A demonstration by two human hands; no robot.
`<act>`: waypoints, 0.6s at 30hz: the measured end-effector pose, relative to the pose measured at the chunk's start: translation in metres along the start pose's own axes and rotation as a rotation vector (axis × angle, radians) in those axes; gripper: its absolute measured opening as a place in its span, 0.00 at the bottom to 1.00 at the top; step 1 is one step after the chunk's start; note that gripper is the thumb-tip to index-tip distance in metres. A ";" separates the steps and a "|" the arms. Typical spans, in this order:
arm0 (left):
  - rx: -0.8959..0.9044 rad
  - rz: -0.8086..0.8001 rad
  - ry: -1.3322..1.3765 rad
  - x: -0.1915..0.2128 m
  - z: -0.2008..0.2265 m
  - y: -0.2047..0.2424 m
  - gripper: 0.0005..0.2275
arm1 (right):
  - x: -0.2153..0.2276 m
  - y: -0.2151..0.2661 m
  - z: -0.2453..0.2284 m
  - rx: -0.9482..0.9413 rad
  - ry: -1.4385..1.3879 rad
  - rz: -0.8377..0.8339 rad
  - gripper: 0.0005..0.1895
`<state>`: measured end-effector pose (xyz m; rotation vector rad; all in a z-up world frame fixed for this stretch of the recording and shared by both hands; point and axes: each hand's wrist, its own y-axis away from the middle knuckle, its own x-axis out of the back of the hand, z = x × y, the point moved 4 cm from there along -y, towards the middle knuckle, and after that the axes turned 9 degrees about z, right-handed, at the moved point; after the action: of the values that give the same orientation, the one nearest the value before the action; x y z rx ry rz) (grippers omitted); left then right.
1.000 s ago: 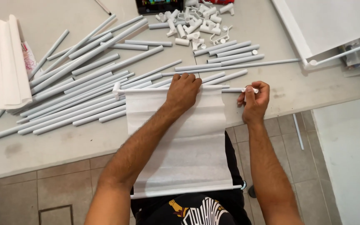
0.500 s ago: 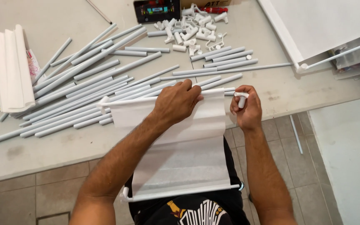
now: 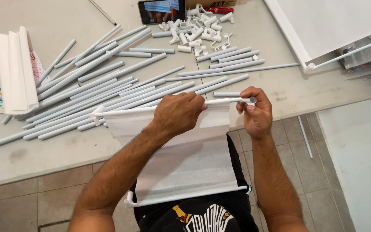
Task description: Assembling a multi-tiered shoe rack by sliding poles through fabric shelves and connecting them with plastic joints.
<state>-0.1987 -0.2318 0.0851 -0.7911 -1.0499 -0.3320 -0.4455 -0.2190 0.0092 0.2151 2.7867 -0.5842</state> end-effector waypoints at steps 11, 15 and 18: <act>0.033 -0.066 0.031 0.008 0.000 0.003 0.17 | -0.014 -0.004 -0.020 0.065 0.101 -0.089 0.16; 0.050 -0.115 0.040 0.008 0.002 0.008 0.16 | -0.022 0.001 -0.027 0.071 0.224 -0.131 0.16; 0.051 -0.110 0.052 0.010 0.004 0.012 0.14 | -0.023 -0.001 -0.028 0.081 0.273 -0.163 0.15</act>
<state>-0.1888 -0.2196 0.0897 -0.6768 -1.0515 -0.4159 -0.4311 -0.2107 0.0410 0.0900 3.0679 -0.7592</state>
